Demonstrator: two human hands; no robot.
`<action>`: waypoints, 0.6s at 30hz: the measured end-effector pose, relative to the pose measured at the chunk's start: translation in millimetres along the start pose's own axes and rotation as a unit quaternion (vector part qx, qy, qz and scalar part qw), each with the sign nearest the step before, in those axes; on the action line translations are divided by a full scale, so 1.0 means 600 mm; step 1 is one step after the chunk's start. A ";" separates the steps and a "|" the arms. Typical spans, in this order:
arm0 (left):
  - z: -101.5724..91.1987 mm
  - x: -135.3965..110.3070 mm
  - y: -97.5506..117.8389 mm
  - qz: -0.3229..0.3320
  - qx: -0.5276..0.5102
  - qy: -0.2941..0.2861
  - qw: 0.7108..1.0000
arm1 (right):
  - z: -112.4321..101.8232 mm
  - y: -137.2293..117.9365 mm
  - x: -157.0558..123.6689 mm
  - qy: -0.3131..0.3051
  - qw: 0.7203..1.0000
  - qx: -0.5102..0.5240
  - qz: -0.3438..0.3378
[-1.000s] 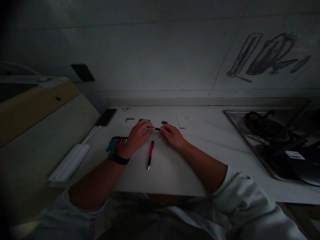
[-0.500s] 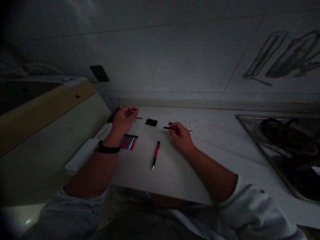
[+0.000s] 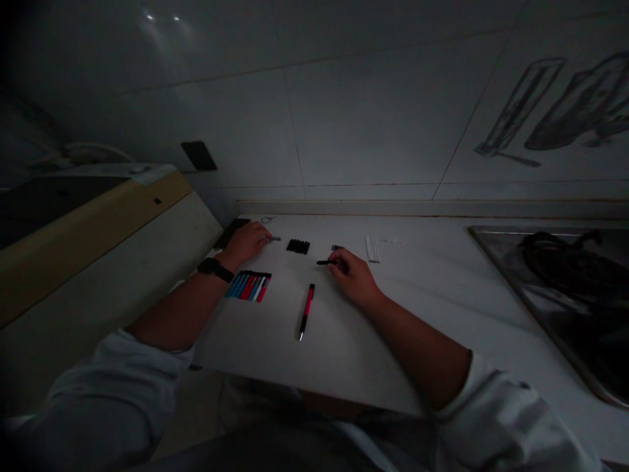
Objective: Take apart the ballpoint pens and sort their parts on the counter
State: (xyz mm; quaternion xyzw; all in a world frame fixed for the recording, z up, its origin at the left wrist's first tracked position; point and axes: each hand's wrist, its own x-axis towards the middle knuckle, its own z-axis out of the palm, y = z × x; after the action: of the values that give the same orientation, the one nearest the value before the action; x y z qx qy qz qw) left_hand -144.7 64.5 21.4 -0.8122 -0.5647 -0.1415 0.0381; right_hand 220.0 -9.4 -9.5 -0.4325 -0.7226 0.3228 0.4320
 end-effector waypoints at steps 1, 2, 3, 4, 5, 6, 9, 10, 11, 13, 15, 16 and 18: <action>0.003 0.002 0.000 0.002 0.016 -0.003 1.000 | 0.001 0.000 0.000 -0.004 1.000 -0.001 -0.002; 0.007 0.003 0.000 0.003 0.034 -0.006 0.999 | 0.001 0.000 0.000 -0.008 1.000 -0.002 -0.003; 0.010 0.003 -0.001 0.004 0.047 -0.007 0.999 | 0.002 0.000 -0.001 -0.011 1.000 -0.002 -0.002; 0.012 0.003 -0.002 0.004 0.053 -0.009 0.999 | 0.002 0.000 -0.001 -0.014 1.000 -0.002 0.000; 0.014 0.003 -0.002 0.005 0.053 -0.011 0.999 | 0.003 -0.001 -0.001 -0.017 1.000 0.000 0.002; 0.017 0.002 -0.003 0.004 0.051 -0.012 0.999 | 0.003 -0.002 -0.001 -0.020 1.000 0.001 0.003; 0.021 0.001 -0.006 0.005 0.058 -0.013 0.998 | 0.003 -0.006 -0.001 -0.025 1.000 0.009 0.001; 0.022 0.001 -0.007 0.008 0.067 -0.014 0.998 | 0.002 -0.006 -0.001 -0.025 1.000 0.009 0.000; 0.023 0.000 -0.007 0.012 0.076 -0.013 0.997 | 0.002 -0.006 -0.001 -0.024 1.000 0.007 0.000; 0.024 0.000 -0.008 0.017 0.089 -0.010 0.996 | 0.003 -0.004 -0.001 -0.023 1.000 0.001 0.000; 0.021 -0.001 -0.008 0.015 0.087 -0.011 0.996 | 0.003 -0.001 -0.001 -0.023 1.000 -0.002 0.000; 0.019 -0.002 -0.009 0.012 0.081 -0.013 0.997 | 0.003 0.000 -0.001 -0.024 1.000 -0.002 0.000; 0.010 -0.004 -0.009 0.007 0.070 -0.015 0.997 | 0.003 0.002 0.000 -0.024 1.000 -0.001 0.001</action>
State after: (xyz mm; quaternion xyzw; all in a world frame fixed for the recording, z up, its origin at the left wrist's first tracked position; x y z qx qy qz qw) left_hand -149.6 65.7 14.7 -0.8136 -0.5679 -0.0885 0.0876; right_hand 218.7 -9.2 -11.4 -0.4255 -0.7327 0.3329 0.4138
